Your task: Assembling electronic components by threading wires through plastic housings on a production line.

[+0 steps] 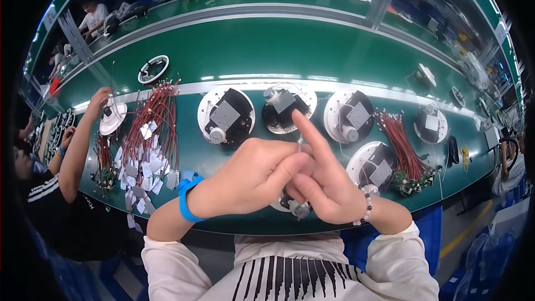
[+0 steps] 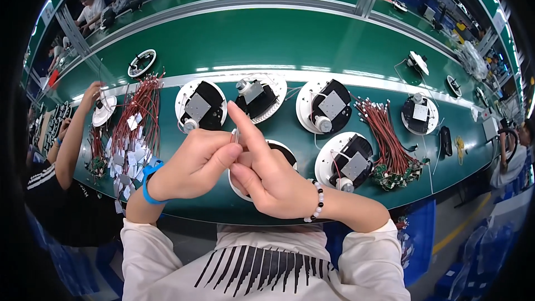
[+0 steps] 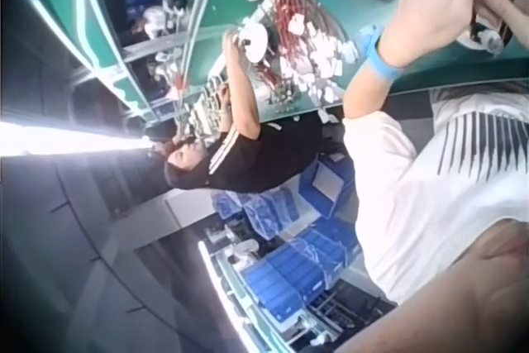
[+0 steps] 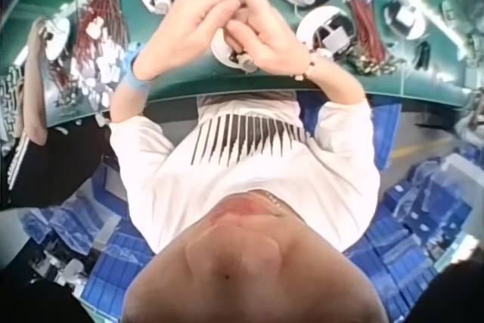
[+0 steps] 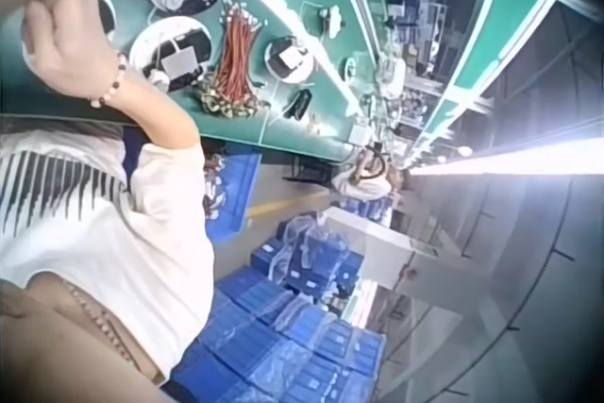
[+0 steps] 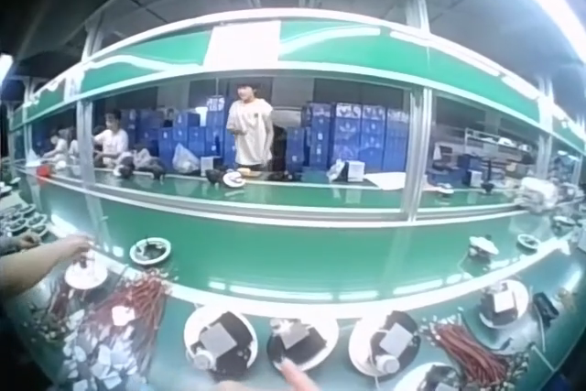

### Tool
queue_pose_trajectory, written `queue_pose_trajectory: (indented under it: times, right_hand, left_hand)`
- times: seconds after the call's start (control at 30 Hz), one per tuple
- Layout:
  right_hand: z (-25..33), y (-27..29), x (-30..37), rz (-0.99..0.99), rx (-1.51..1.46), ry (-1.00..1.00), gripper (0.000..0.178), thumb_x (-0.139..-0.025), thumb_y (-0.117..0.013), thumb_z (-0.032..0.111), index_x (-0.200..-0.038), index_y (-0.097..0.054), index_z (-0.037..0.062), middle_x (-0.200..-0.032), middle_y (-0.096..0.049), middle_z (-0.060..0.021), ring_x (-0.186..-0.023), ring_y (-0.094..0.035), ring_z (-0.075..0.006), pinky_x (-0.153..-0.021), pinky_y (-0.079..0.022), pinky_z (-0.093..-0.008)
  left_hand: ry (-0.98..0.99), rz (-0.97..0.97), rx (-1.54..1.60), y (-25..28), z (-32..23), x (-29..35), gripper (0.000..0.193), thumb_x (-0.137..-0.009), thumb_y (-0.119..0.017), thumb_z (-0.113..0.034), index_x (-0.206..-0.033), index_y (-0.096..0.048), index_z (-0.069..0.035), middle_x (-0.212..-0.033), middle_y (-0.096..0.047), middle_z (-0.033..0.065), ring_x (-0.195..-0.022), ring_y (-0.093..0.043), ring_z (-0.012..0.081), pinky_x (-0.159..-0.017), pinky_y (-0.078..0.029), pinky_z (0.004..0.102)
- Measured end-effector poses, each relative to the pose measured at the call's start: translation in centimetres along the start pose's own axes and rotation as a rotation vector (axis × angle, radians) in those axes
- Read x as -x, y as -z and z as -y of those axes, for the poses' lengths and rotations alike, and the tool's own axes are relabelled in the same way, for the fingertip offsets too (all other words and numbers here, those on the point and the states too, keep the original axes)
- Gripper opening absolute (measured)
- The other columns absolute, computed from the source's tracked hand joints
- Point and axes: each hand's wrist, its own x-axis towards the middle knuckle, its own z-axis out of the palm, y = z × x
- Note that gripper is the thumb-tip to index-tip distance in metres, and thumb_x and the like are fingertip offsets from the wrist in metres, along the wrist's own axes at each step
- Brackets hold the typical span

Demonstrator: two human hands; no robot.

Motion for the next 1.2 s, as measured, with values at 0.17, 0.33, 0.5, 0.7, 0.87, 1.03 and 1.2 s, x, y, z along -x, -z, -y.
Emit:
queue_pose_trajectory:
  times: [0.17,0.33,0.5,0.7,0.87,1.03,1.2]
  right_hand:
    - [-0.6,-0.3,0.3,0.0,0.113,0.14,0.065,-0.079,-0.033,-0.006,-0.132,0.005,0.0028,-0.058,-0.047,-0.0055,-0.052,-0.045,-0.0124,-0.054,-0.039,-0.0236]
    - [-1.2,-0.6,1.2,-0.141,-0.021,0.068,0.066,-0.078,-0.035,-0.006,-0.132,0.003,0.001,-0.058,-0.05,-0.0054,-0.052,-0.046,-0.0106,-0.055,-0.039,-0.0221]
    - [0.6,0.8,0.9,-0.289,-0.058,-0.119,0.029,-0.083,-0.041,0.002,-0.111,-0.046,-0.0058,-0.061,-0.051,-0.0003,-0.048,-0.042,-0.0039,-0.044,-0.033,-0.0164]
    - [-0.7,3.2,1.6,-0.335,0.15,-0.086,0.007,-0.075,-0.058,0.002,-0.08,-0.062,-0.0018,-0.06,-0.055,-0.0016,-0.051,-0.047,-0.004,-0.044,-0.036,-0.0154]
    - [-1.4,4.1,2.1,-0.119,0.644,0.074,0.009,-0.063,-0.062,-0.006,-0.071,-0.06,-0.0025,-0.061,-0.055,-0.0084,-0.049,-0.05,-0.0128,-0.044,-0.036,-0.0212]
    - [-1.5,3.6,2.1,-0.192,0.771,0.125,0.011,-0.061,-0.064,-0.006,-0.069,-0.06,-0.001,-0.061,-0.055,-0.0085,-0.051,-0.051,-0.0144,-0.046,-0.039,-0.0229]
    - [-1.5,2.4,0.9,-0.203,0.749,0.244,0.012,-0.06,-0.065,-0.006,-0.07,-0.06,-0.0013,-0.062,-0.056,-0.0084,-0.051,-0.051,-0.0148,-0.046,-0.038,-0.0231]
  left_hand:
    - [0.304,0.042,0.638,-0.8,-0.7,0.4,0.025,-0.089,-0.037,-0.014,-0.088,-0.053,0.005,-0.077,-0.057,0.0107,-0.058,-0.056,0.012,-0.047,-0.044,0.0213]
    - [0.186,-0.121,0.662,-1.3,-0.3,0.7,0.025,-0.088,-0.04,-0.015,-0.082,-0.055,0.004,-0.087,-0.055,0.0131,-0.072,-0.055,0.0162,-0.063,-0.044,0.0262]
    - [0.03,-0.251,0.57,-1.2,0.6,0.9,0.02,-0.085,-0.044,-0.013,-0.079,-0.056,0.003,-0.087,-0.055,0.0138,-0.084,-0.052,0.019,-0.079,-0.039,0.0299]
    - [0.154,-0.278,0.327,-1.8,4.5,3.1,0.011,-0.078,-0.051,-0.003,-0.086,-0.057,0.001,-0.097,-0.053,0.0107,-0.087,-0.052,0.0173,-0.074,-0.041,0.0264]
    - [0.497,-0.129,0.074,-3.7,4.9,5.9,0.022,-0.076,-0.057,-0.017,-0.088,-0.056,0.001,-0.09,-0.056,0.0126,-0.078,-0.056,0.0181,-0.057,-0.044,0.0257]
    - [0.548,0.47,0.271,-4.4,3.5,8.4,0.02,-0.071,-0.06,-0.015,-0.085,-0.058,-0.002,-0.064,-0.059,0.008,-0.051,-0.056,0.0144,-0.048,-0.045,0.0241]
    - [0.617,0.297,0.616,-7.5,3.1,8.6,0.031,-0.074,-0.059,-0.012,-0.099,-0.05,0.003,-0.078,-0.06,0.0082,-0.066,-0.059,0.0137,-0.055,-0.048,0.024]
